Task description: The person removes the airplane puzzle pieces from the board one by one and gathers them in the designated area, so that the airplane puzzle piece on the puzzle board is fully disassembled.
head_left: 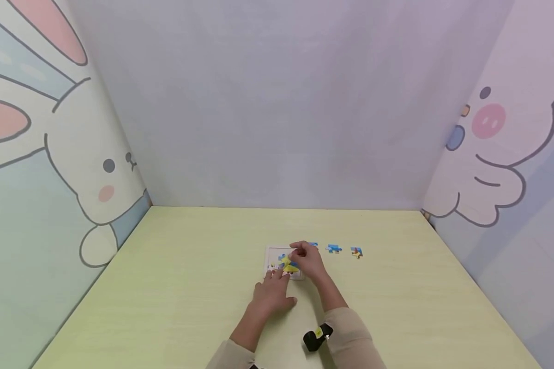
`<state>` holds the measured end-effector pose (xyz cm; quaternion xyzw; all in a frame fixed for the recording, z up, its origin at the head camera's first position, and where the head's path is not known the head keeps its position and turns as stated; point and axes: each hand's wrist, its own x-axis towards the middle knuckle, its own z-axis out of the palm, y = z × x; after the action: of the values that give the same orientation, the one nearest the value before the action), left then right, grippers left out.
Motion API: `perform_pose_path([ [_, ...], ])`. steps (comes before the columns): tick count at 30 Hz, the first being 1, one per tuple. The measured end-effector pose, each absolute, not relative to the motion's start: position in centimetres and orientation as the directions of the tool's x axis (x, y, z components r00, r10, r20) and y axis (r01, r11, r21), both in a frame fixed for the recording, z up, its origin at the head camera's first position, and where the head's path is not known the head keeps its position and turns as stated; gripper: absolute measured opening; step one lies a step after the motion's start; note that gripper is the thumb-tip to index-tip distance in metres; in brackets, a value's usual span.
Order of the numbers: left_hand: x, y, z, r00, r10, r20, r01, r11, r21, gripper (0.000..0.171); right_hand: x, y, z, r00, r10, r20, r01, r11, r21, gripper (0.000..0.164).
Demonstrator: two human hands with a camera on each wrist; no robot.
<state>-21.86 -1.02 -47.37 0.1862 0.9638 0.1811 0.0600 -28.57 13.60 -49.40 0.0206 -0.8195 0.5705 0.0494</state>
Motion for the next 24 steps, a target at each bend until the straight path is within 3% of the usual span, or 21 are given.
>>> perform_pose_path([
  [6,-21.9,-1.1,-47.5,-0.915,0.400,-0.059,0.358,0.869,0.341,0.063,-29.1,13.3,-49.7,-0.995,-0.056,0.084,-0.100,0.409,-0.907,0.024],
  [24,-21.4,-1.0,-47.3,-0.922,0.383,-0.058,0.349,0.886,0.304,0.067,-30.2,12.7,-48.9,-0.994,-0.107,-0.019,-0.048,0.587,-0.808,0.018],
])
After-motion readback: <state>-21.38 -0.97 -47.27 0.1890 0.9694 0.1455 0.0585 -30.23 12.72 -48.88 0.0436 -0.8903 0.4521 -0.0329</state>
